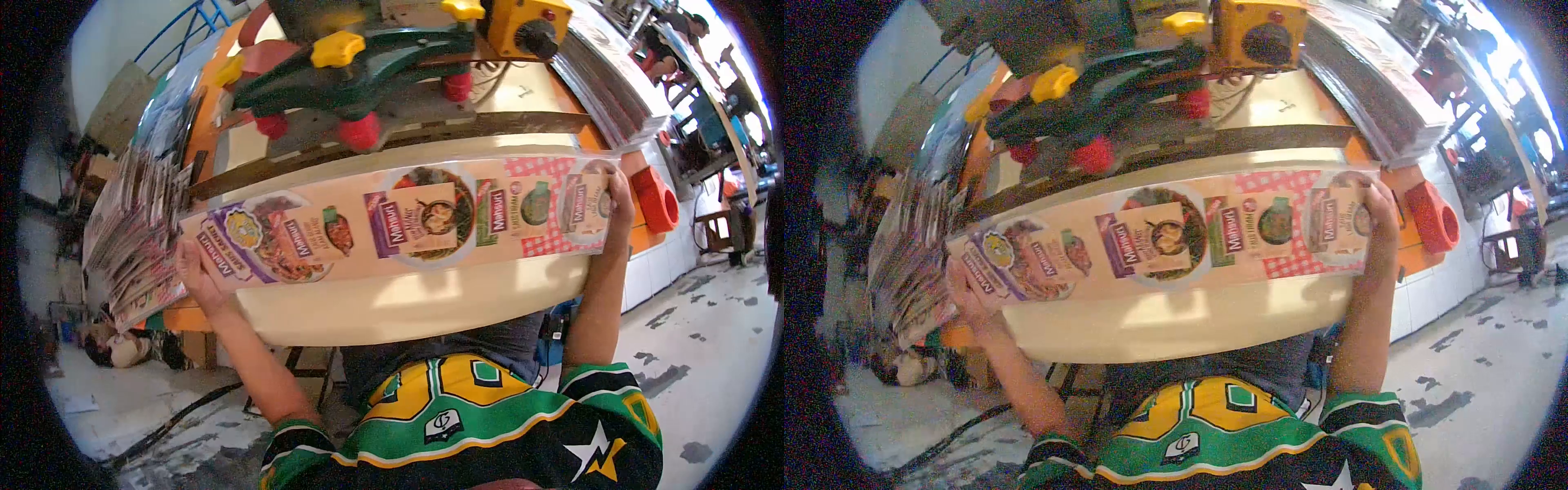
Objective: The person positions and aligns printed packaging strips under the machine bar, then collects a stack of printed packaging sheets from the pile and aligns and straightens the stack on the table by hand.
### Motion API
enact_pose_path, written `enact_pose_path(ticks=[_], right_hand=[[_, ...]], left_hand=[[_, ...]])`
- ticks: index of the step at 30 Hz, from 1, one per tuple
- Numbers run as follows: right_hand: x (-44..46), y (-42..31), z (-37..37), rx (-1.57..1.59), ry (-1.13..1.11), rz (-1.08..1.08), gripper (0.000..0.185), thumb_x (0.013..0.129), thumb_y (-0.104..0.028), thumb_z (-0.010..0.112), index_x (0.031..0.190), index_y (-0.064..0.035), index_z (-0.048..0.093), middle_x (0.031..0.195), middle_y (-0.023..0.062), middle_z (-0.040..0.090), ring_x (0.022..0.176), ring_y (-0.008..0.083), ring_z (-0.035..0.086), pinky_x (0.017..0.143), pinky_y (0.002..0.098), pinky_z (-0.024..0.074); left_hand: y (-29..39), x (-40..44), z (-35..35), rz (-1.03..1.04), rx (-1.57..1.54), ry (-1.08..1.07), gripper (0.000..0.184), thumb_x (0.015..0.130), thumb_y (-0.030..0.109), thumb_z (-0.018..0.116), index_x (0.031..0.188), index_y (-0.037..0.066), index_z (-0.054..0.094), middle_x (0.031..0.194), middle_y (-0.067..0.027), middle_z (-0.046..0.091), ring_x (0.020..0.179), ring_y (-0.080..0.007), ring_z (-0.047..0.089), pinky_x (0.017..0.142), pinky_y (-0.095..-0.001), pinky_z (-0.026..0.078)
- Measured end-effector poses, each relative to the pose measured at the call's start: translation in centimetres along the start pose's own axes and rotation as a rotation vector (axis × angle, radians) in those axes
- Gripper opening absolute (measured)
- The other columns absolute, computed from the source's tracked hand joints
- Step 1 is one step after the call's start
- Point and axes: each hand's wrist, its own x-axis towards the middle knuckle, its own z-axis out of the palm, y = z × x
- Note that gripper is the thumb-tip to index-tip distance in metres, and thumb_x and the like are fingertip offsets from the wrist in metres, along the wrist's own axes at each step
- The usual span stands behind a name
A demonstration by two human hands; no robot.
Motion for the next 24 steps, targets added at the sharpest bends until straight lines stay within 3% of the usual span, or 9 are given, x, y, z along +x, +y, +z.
enact_pose_path(ticks=[2, 5, 10, 12, 14, 16, 24], right_hand=[[0.2, -0.4, 0.4, -0.021, 0.033, 0.045, 0.044, 0.092, -0.038, 0.056, 0.116, -0.0007, 0.056, 0.102, 0.0110, 0.063, 0.089, 0.0198, 0.064, 0.078, 0.0339, 0.0553], [0.8, -0.3, 0.4, -0.042, 0.049, 0.051, 0.049, 0.089, -0.039, 0.058, 0.114, 0.0030, 0.059, 0.101, 0.0125, 0.067, 0.085, 0.0184, 0.068, 0.074, 0.0301, 0.0566], [1.9, 0.6, -1.6, -0.152, 0.033, 0.038, 0.053, 0.091, -0.041, 0.057, 0.119, 0.0038, 0.057, 0.102, 0.0118, 0.067, 0.087, 0.0179, 0.067, 0.076, 0.0294, 0.0550], [2.3, 0.7, -1.6, -0.197, 0.032, 0.079, 0.052, 0.092, -0.039, 0.055, 0.121, 0.0047, 0.056, 0.103, 0.0117, 0.066, 0.087, 0.0175, 0.067, 0.078, 0.0289, 0.0540], [2.2, 0.5, -0.7, -0.144, -0.013, 0.092, 0.050, 0.092, -0.036, 0.055, 0.120, 0.0051, 0.057, 0.102, 0.0124, 0.067, 0.087, 0.0174, 0.067, 0.077, 0.0287, 0.0541], [2.5, 0.5, -0.7, -0.186, 0.049, 0.139, 0.047, 0.092, -0.034, 0.054, 0.118, 0.0049, 0.058, 0.100, 0.0122, 0.067, 0.086, 0.0172, 0.067, 0.076, 0.0283, 0.0543], [2.5, 0.4, 0.0, -0.201, 0.121, 0.165, 0.038, 0.092, -0.029, 0.056, 0.115, 0.0013, 0.060, 0.094, 0.0065, 0.068, 0.078, 0.0135, 0.068, 0.067, 0.0271, 0.0557]], left_hand=[[0.3, -0.1, 0.5, -0.012, 0.003, -0.042, 0.021, 0.096, 0.019, 0.060, 0.104, 0.000, 0.059, 0.100, -0.0107, 0.068, 0.086, -0.0164, 0.067, 0.077, -0.0280, 0.055], [0.4, -0.3, 0.3, -0.024, 0.092, -0.012, 0.036, 0.091, 0.028, 0.066, 0.115, 0.003, 0.055, 0.105, -0.0076, 0.061, 0.096, -0.0203, 0.064, 0.087, -0.0331, 0.054], [0.2, -0.3, 0.1, 0.019, 0.094, 0.033, 0.030, 0.093, 0.024, 0.065, 0.113, 0.003, 0.055, 0.102, -0.0064, 0.061, 0.092, -0.0174, 0.064, 0.083, -0.0292, 0.056], [-0.1, 0.0, -0.5, 0.054, 0.072, -0.084, 0.026, 0.094, 0.024, 0.063, 0.108, 0.003, 0.056, 0.098, -0.0053, 0.063, 0.087, -0.0156, 0.065, 0.079, -0.0282, 0.056], [-0.1, 0.0, -1.4, 0.087, 0.135, -0.065, 0.023, 0.093, 0.021, 0.065, 0.105, 0.003, 0.057, 0.096, -0.0051, 0.064, 0.085, -0.0160, 0.065, 0.079, -0.0298, 0.057], [0.6, -0.4, 1.6, 0.146, 0.185, -0.012, 0.025, 0.095, 0.020, 0.063, 0.079, 0.006, 0.050, 0.082, -0.0010, 0.060, 0.073, -0.0069, 0.054, 0.067, -0.0223, 0.047], [0.1, -0.5, 0.9, 0.187, 0.263, -0.057, 0.018, 0.096, 0.017, 0.061, 0.084, 0.006, 0.054, 0.080, 0.0037, 0.055, 0.074, -0.0039, 0.050, 0.069, -0.0179, 0.041]])
